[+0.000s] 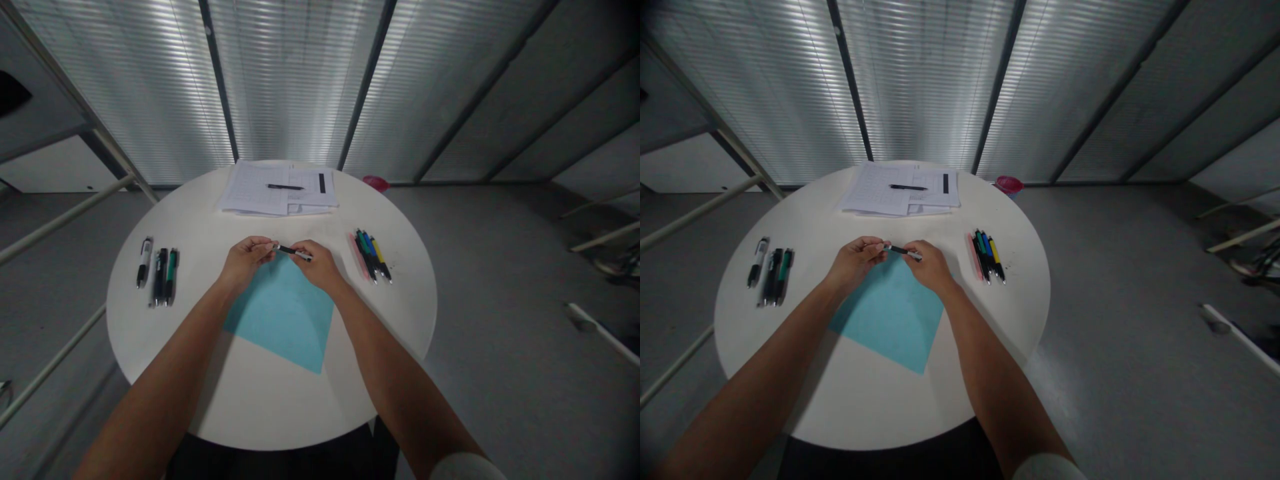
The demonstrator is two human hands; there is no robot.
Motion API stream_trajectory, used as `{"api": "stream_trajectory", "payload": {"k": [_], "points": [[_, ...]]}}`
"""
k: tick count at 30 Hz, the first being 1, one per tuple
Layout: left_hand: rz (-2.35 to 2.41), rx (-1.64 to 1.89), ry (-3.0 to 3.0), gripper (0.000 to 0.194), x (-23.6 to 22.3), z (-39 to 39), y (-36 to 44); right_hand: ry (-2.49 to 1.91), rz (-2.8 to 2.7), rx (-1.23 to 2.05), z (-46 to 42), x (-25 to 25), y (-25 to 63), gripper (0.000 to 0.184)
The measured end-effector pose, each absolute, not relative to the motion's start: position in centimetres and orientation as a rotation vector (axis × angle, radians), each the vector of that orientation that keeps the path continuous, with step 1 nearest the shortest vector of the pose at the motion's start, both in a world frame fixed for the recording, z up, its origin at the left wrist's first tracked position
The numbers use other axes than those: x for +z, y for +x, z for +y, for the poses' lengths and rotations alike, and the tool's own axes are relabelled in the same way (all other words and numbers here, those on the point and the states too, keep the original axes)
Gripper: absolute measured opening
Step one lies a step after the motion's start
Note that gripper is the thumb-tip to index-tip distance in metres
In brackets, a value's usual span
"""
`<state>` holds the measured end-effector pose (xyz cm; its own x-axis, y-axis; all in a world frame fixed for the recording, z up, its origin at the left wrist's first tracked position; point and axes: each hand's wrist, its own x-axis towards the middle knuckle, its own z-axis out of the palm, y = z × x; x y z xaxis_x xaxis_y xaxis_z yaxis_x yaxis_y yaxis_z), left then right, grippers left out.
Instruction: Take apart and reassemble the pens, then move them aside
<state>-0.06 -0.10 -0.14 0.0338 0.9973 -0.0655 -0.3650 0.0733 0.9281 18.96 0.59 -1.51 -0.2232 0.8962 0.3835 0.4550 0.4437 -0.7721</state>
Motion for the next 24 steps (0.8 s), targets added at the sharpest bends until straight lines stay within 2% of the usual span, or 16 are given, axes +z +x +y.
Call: {"api": "stream_trajectory", "payload": {"k": [11,24], "points": [[1.196,1.24,1.146,0.036,-0.16,-0.21,0.14,-1.135,-1.882,0.563,0.66,-1.51,19.09,0.008],[1.26,1.178,1.432,0.026,-0.09,-0.55,0.0,-1.13,-1.855,0.544,0.53,-1.08,19.16,0.006]]}}
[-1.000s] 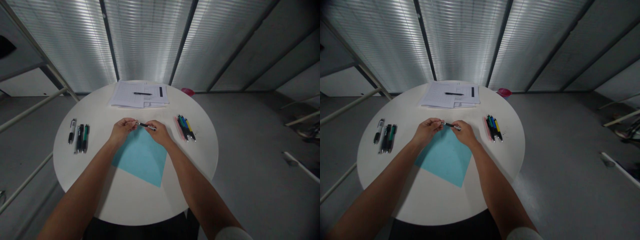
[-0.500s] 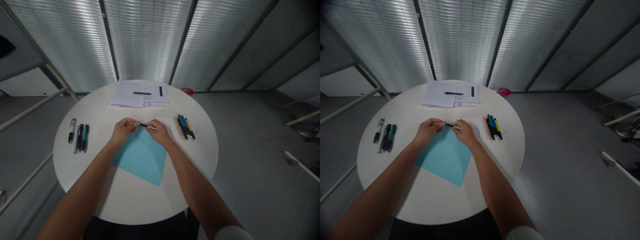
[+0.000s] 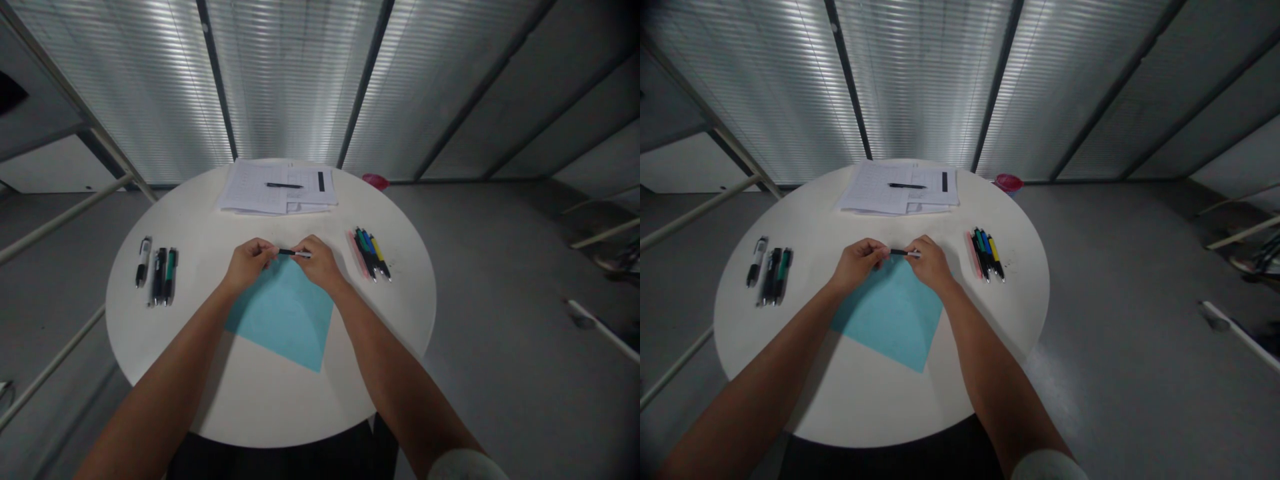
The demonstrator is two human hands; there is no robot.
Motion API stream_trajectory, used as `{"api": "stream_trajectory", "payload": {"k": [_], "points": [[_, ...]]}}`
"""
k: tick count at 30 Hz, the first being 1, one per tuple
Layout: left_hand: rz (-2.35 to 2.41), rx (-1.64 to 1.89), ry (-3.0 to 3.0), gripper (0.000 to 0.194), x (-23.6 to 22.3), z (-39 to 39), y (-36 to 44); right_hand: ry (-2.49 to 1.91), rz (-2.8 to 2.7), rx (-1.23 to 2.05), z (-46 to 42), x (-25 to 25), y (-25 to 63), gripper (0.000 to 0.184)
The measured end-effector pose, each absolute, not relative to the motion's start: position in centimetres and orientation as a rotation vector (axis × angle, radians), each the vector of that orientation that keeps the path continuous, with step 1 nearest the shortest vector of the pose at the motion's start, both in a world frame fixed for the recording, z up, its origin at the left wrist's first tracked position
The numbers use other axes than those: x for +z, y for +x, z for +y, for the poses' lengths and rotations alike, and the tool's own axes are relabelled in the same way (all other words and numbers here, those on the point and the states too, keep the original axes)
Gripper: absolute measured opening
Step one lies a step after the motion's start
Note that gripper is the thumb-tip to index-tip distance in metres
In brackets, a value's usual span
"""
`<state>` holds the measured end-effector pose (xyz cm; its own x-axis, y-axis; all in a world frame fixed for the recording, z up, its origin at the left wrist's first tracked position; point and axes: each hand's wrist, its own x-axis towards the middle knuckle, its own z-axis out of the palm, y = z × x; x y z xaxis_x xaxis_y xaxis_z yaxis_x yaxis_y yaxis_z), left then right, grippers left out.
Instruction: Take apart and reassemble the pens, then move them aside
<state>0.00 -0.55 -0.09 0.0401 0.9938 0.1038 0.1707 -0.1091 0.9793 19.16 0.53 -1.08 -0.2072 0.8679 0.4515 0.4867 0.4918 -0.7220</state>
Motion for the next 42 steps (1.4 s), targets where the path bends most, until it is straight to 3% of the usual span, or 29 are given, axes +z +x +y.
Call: {"api": "stream_trajectory", "payload": {"k": [17,32,38,42], "points": [[1.299,1.131,1.482,0.027,-0.3,-0.4,-0.5,-1.143,-1.869,0.555,0.6,-1.2,19.3,0.005],[1.232,1.166,1.481,0.029,-0.3,-0.3,-0.7,-1.155,-1.906,0.652,0.0,-0.8,19.2,0.021],[1.186,1.208,1.402,0.025,0.1,-0.6,-0.3,-1.129,-1.91,0.67,0.0,-0.7,19.1,0.016],[1.057,1.227,1.307,0.039,0.6,-0.9,-0.1,-1.11,-1.912,0.699,-0.1,-0.7,19.0,0.017]]}}
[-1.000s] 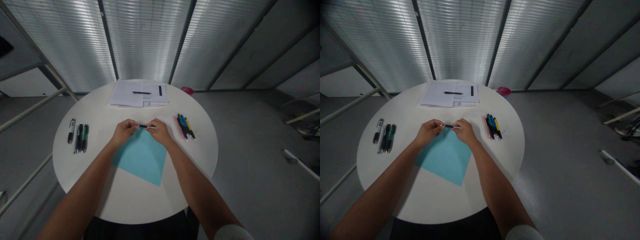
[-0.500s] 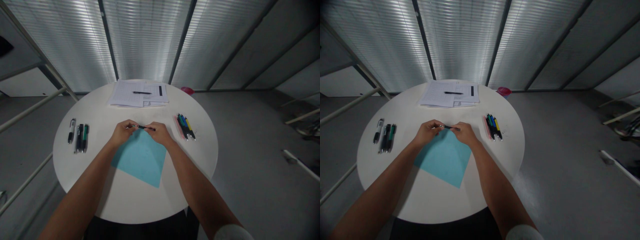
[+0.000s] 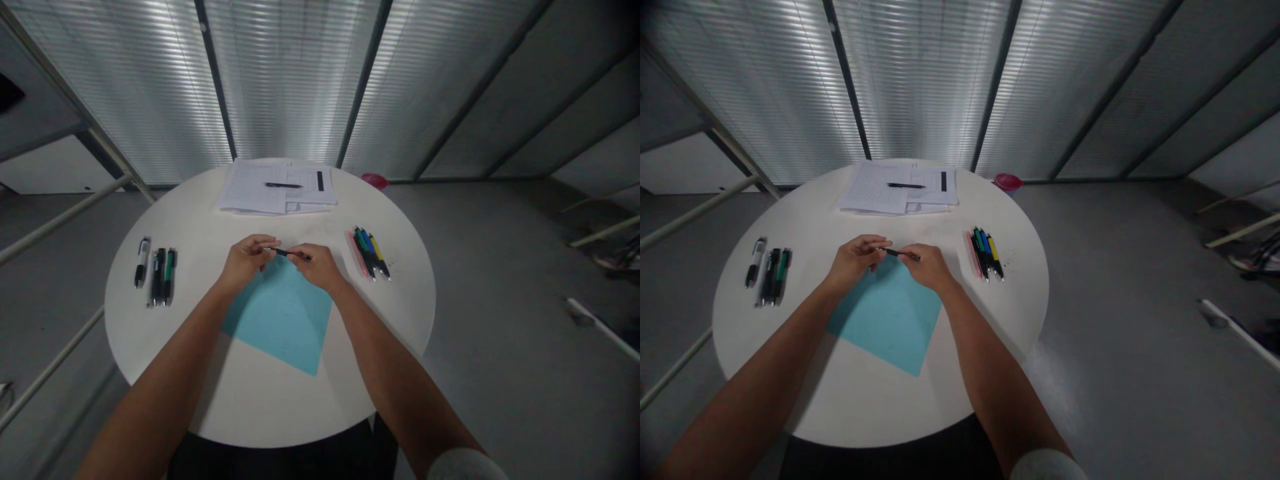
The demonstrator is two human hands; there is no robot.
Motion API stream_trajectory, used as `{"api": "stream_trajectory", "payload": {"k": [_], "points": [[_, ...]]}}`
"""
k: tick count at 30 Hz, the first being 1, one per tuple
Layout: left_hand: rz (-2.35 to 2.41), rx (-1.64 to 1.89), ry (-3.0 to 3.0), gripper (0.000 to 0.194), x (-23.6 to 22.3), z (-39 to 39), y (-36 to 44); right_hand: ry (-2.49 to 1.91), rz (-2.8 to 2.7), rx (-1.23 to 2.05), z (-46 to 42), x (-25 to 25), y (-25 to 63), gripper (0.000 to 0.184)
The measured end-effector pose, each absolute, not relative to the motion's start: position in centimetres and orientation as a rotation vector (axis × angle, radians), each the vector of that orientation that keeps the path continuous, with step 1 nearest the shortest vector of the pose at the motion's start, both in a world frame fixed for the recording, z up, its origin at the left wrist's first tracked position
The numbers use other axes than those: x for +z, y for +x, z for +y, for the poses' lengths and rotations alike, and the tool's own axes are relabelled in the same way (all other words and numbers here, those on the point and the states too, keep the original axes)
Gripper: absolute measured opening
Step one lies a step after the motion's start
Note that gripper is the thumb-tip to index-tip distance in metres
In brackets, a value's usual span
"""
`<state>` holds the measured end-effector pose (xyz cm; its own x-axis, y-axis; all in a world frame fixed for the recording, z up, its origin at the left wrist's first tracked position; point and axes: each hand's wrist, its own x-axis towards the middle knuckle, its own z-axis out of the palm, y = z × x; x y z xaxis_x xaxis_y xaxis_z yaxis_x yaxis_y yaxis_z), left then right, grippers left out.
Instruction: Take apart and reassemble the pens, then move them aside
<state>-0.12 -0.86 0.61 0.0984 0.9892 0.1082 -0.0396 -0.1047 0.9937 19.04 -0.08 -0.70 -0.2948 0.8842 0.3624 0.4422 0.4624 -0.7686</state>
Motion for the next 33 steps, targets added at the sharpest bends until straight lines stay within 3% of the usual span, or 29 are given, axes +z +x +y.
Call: {"api": "stream_trajectory", "payload": {"k": [2,6,33], "points": [[1.057,1.232,1.273,0.043,0.71,-0.96,-0.09,-1.09,-1.914,0.666,-0.11,-0.66,19.03,0.016],[1.185,1.193,1.294,0.026,0.44,-0.85,-0.22,-1.081,-1.931,0.622,-0.17,-0.51,19.02,0.016],[1.103,1.139,1.371,0.025,0.13,-0.83,-0.03,-1.183,-1.943,0.741,-0.32,-0.39,19.08,0.019]]}}
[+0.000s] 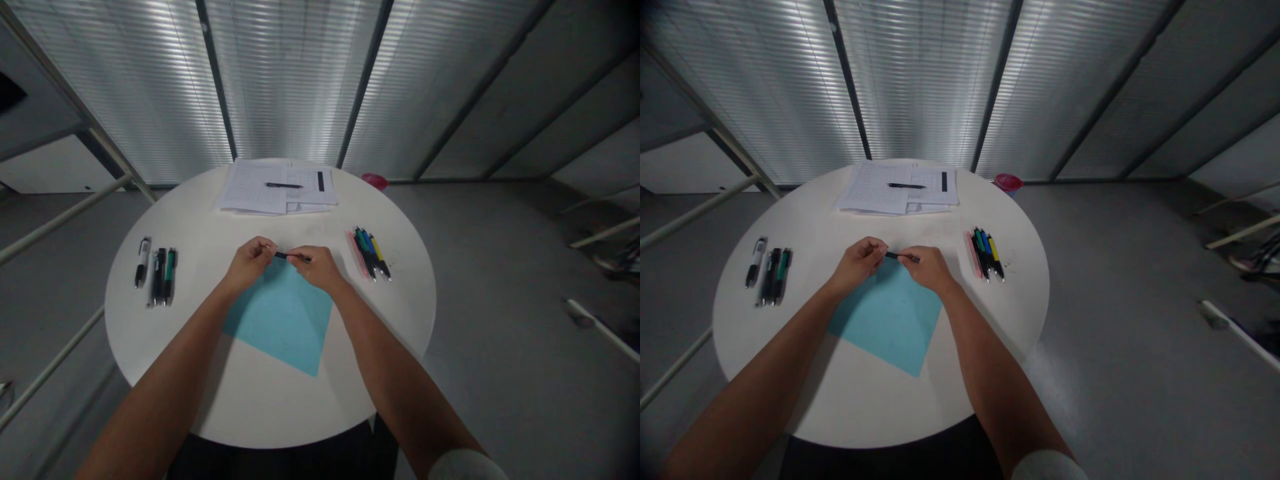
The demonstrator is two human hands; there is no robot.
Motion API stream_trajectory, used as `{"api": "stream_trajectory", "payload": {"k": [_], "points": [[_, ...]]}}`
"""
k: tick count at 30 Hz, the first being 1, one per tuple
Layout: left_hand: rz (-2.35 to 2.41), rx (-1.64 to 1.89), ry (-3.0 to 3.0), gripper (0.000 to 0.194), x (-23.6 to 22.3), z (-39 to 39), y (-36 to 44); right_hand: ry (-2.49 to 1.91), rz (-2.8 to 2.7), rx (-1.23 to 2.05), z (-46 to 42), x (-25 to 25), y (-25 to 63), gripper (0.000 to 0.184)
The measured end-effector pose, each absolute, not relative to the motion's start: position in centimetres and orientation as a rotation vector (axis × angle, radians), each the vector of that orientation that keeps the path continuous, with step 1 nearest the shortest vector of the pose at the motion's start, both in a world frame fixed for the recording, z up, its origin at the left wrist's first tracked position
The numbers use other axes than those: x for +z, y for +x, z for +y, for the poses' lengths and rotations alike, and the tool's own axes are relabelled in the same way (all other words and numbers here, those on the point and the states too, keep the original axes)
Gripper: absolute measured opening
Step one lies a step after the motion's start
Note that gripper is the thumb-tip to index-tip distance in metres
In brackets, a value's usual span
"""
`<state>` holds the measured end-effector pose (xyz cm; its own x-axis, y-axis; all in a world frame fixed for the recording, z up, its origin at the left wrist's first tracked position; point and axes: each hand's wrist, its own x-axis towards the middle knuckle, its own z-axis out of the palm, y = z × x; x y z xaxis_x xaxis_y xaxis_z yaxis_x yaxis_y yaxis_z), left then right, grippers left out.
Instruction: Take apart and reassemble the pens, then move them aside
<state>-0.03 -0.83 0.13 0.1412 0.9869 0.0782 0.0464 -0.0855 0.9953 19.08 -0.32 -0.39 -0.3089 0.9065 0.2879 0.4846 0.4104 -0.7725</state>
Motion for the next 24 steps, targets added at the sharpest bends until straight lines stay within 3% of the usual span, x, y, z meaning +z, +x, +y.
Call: {"api": "stream_trajectory", "payload": {"k": [24], "points": [[1.039,1.113,1.363,0.026,-0.1,-0.9,0.07,-1.158,-1.911,0.758,-0.41,-0.33,18.96,0.019]]}}
